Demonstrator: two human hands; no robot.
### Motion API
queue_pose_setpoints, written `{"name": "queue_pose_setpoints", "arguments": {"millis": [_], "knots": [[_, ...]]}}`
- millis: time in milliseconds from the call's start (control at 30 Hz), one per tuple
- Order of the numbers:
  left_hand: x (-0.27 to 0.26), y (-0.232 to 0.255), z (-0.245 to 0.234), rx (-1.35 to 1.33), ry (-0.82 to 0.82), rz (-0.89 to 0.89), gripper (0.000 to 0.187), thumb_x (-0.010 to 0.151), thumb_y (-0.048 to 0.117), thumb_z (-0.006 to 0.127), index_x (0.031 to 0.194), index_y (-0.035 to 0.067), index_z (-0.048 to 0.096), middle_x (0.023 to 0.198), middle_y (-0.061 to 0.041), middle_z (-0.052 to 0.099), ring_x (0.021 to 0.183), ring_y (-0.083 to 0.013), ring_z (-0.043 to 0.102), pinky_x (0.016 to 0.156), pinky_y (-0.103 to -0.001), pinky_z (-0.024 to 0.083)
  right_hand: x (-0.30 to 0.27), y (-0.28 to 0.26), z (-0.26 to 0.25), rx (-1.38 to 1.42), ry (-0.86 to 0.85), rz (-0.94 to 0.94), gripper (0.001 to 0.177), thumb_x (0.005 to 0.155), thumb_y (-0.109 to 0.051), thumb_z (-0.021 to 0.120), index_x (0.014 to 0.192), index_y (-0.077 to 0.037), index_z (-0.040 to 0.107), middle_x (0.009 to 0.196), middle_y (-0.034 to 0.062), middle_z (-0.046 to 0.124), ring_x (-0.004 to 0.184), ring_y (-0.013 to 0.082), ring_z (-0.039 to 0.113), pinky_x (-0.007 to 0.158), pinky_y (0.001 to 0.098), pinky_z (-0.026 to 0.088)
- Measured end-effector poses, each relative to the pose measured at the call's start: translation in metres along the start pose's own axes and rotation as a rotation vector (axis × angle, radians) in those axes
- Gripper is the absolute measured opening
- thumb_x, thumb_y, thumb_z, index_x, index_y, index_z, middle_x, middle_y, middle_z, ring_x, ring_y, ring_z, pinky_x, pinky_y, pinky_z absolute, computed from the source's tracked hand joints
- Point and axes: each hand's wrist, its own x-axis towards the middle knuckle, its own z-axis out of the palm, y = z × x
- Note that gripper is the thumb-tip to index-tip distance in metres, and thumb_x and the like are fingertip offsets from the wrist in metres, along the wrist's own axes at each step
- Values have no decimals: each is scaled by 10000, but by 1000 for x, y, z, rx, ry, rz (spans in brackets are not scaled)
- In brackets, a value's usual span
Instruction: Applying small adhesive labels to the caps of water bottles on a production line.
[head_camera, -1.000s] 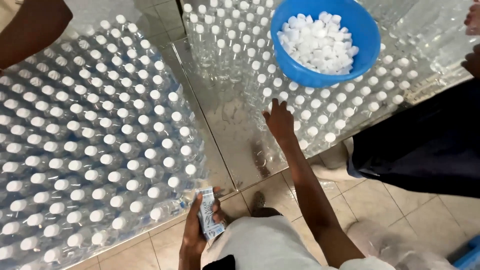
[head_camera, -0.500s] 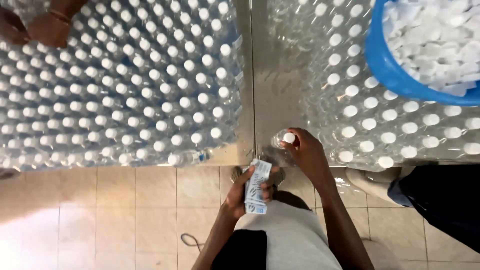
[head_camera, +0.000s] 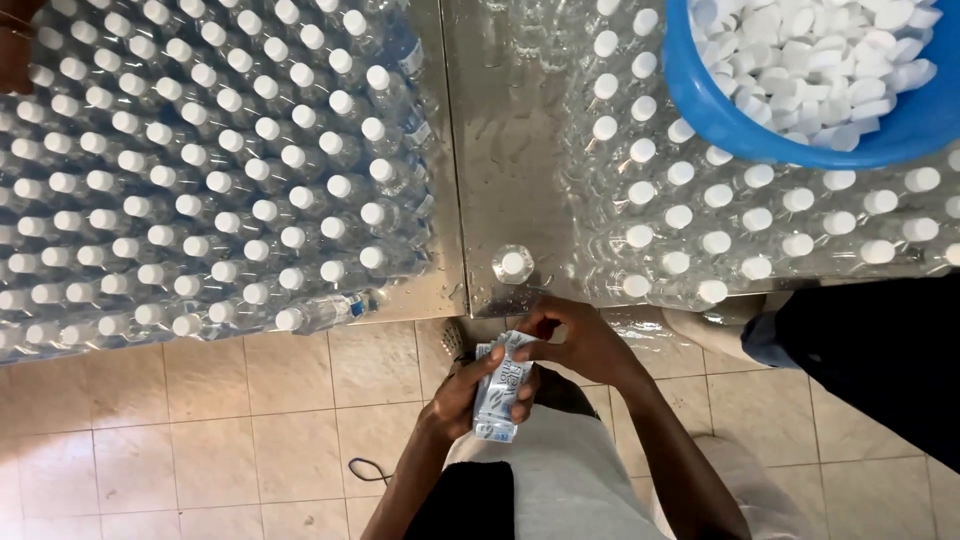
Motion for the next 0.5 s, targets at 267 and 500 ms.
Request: {"name": "queue_pose_setpoints", "arguments": {"millis": [267,500], "knots": [[-17,26,35,165,49,-52,435,1076,515,650,1199,98,631,899,-86,661,724,-165,696,686,-305,569,-4,18,4,86,347,-12,254,760,-130,1005,948,-65,847,831,88,832,834,140,731,855,375,598],[-47,50,7,229,121,62,584,1059,507,615,1371,13,632,864,-94,639,651,-169,637,631,-303,543,43,16,16,185,575,-234,202,932,12,821,1132,-16,809,1112,162,848,1079,279,825,991,419,665]]}}
